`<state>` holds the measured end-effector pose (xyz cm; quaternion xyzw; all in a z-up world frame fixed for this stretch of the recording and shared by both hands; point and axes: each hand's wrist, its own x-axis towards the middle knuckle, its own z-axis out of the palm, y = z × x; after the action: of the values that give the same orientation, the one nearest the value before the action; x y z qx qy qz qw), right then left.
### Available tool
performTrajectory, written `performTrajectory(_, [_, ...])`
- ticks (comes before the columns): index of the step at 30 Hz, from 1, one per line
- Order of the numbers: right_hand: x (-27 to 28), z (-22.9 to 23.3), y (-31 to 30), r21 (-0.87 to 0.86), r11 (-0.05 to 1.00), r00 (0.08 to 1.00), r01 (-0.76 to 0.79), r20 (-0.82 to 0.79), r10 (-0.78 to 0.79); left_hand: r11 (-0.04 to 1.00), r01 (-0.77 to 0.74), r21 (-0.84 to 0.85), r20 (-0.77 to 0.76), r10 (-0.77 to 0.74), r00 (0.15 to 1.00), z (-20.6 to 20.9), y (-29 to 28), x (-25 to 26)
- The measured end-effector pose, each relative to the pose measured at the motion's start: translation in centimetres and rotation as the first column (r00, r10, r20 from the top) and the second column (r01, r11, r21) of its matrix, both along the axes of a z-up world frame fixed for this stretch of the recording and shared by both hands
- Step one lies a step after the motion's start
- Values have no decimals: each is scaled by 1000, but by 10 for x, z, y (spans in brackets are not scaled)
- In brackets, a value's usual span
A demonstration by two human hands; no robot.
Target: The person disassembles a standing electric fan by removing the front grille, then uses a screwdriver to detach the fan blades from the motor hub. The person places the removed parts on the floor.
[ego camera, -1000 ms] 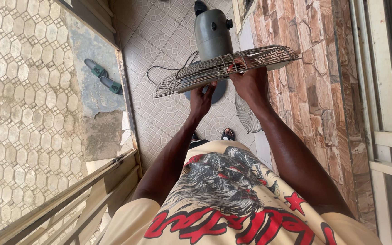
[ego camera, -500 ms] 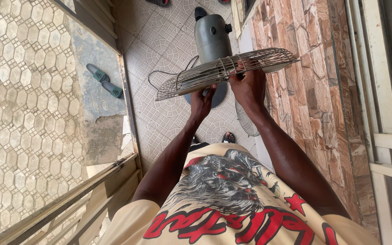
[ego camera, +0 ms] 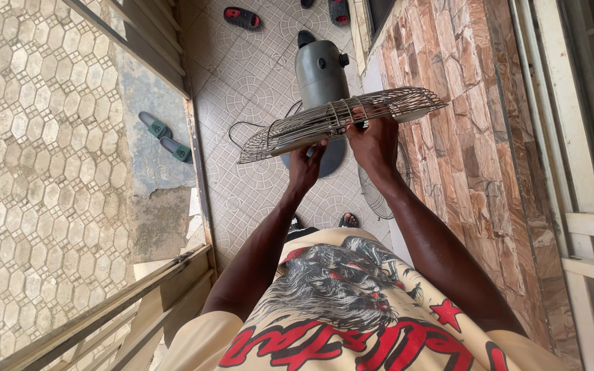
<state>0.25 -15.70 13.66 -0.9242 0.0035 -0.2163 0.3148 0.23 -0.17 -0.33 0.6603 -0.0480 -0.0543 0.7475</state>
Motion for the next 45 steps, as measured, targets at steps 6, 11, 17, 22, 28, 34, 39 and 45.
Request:
performTrajectory(6, [-2,5,2,-39,999,999,-9,-46,7,991,-4,134,37,0,999,0,1,0])
performTrajectory(11, [0,8,3,-52,998,998,-25,-56,22,993,0,114,26,-3,1000,0,1,4])
performTrajectory(17, [0,5,-4,-139,990,999,-38,-17,36,995,49,83,29,-52,998,-2,6,9])
performTrajectory(22, [3,5,-15,-142,984,993,-104,-78,94,968,78,239,80,-100,992,-2,6,17])
performTrajectory(28, [7,0,-21,-127,979,985,-159,-80,150,963,68,263,84,-93,992,-9,-1,23])
performTrajectory(34, [6,2,-29,-190,952,970,-240,-9,242,963,17,267,63,-35,997,-13,-7,19])
performTrajectory(39, [1,1,-26,-57,979,980,-196,-41,194,983,-17,184,25,13,1000,-11,-16,13])
performTrajectory(45, [4,8,-24,-75,991,986,-113,-133,102,967,-74,245,71,59,996,2,-18,13])
